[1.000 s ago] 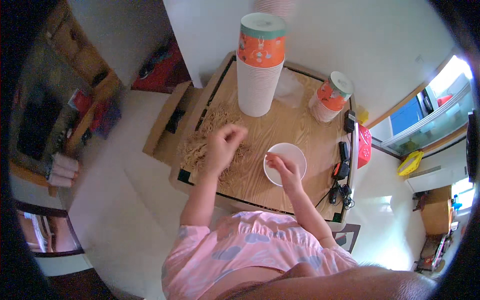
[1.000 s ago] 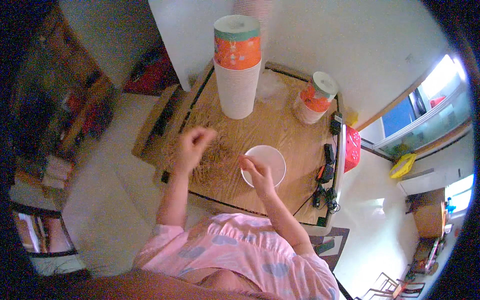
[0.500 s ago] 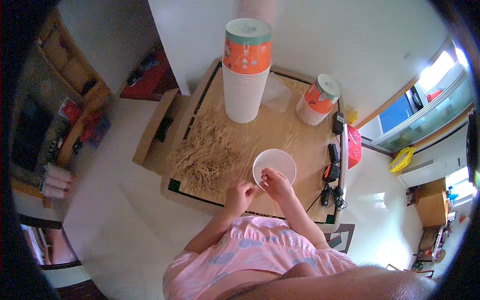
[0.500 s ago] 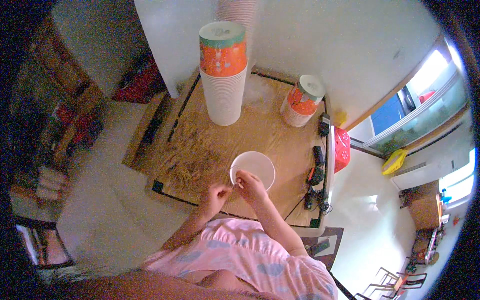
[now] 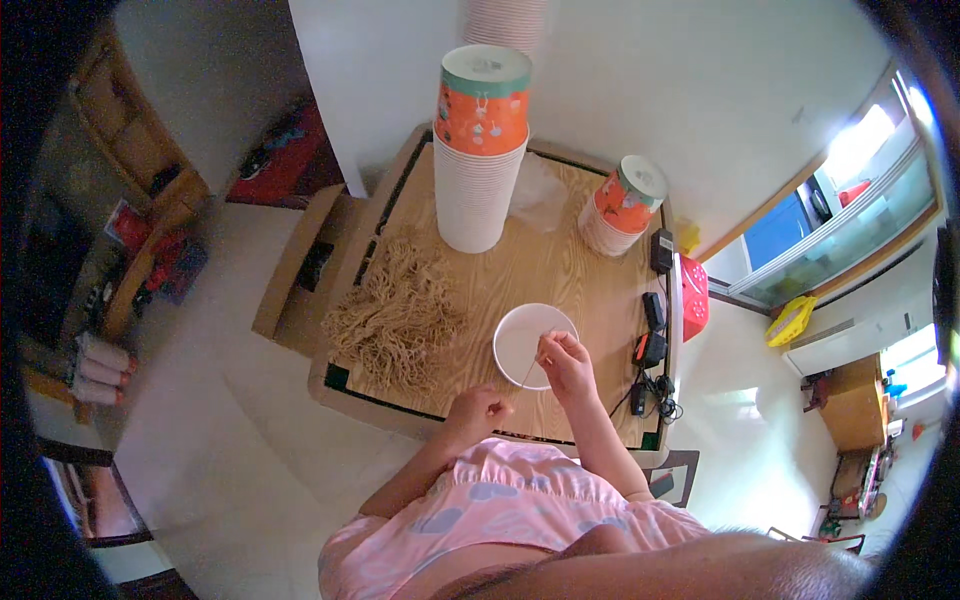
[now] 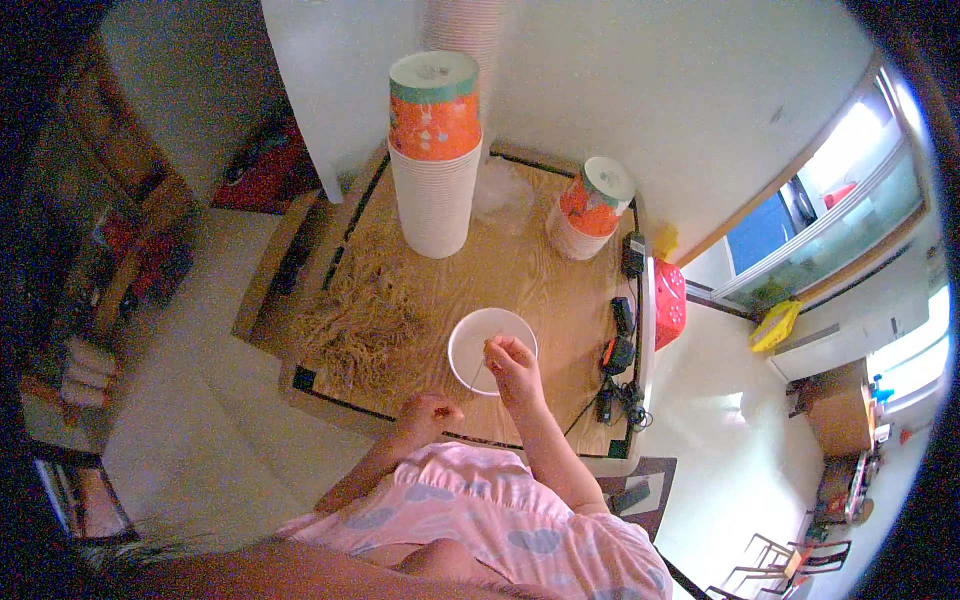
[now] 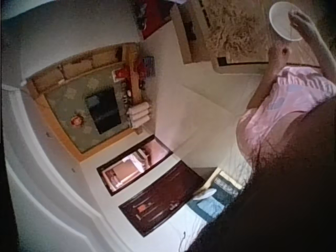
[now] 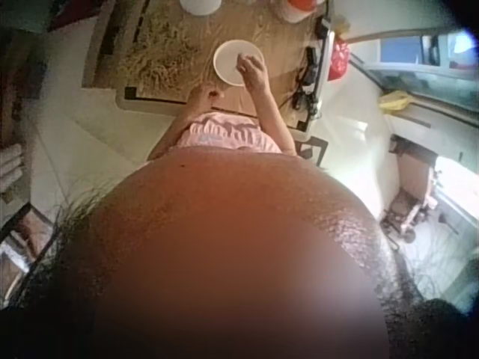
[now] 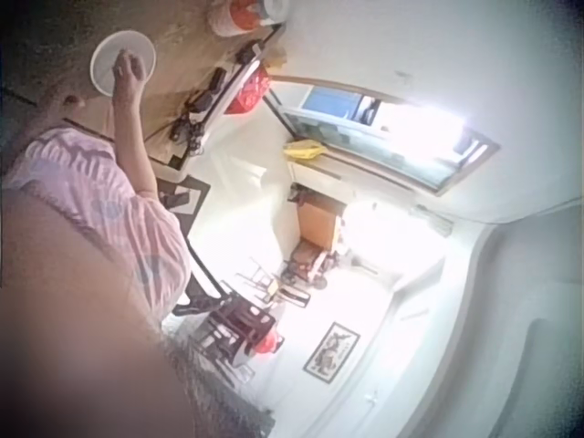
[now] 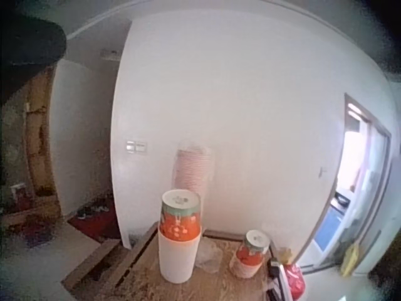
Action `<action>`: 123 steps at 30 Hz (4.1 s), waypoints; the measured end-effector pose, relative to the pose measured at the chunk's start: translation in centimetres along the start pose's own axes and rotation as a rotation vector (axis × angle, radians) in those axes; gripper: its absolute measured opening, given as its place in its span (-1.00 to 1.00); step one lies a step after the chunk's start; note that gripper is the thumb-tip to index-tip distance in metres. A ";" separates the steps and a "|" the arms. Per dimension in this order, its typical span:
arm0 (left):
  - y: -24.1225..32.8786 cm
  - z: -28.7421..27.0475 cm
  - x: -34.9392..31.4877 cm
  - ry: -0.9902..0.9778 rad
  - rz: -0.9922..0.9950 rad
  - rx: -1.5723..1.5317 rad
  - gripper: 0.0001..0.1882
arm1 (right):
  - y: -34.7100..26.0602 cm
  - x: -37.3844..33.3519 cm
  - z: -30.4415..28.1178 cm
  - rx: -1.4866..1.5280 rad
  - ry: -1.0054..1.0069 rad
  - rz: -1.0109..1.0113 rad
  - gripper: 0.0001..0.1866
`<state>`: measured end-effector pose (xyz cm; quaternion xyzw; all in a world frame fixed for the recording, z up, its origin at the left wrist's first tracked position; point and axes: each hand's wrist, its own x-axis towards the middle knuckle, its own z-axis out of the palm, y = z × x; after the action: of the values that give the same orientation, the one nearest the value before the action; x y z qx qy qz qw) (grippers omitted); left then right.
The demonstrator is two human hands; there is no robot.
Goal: The person is preparing fibrous packaging material and organizing large paper cups on a table.
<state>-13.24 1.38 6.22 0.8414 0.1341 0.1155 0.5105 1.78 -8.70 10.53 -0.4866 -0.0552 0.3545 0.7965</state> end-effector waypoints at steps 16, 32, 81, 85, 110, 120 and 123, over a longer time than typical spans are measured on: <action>2.9 0.7 7.3 -0.083 -0.232 -0.826 -0.63 | 0.0 -1.7 0.4 -0.578 0.028 -0.289 -0.95; -3.1 4.7 7.9 0.134 -0.476 -0.910 -0.80 | 3.5 -0.3 -8.7 -1.429 0.174 -0.167 -0.50; -4.5 6.4 6.1 0.114 -0.392 -0.660 -0.83 | 2.5 0.7 -5.4 -1.292 -0.238 -0.381 -0.92; -4.8 6.9 6.1 0.200 -0.278 -0.670 -0.84 | 3.5 0.9 -5.7 -1.341 -0.207 -0.479 -0.88; -6.5 11.0 9.6 0.426 -0.588 -0.622 -0.81 | 4.5 3.7 -8.0 -1.336 -0.055 -0.459 -0.69; -8.7 12.7 9.8 0.427 -0.516 -0.575 -0.79 | 4.2 3.2 -7.1 -1.354 -0.068 -0.496 -0.68; -7.8 12.5 9.5 0.395 -0.499 -0.586 -0.76 | 4.3 3.4 -7.5 -1.337 -0.062 -0.483 -0.68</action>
<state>-1.02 -2.22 -5.83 0.5644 0.3902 0.1806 0.7047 5.36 -11.00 2.26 -0.8349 -0.3900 0.0718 0.3816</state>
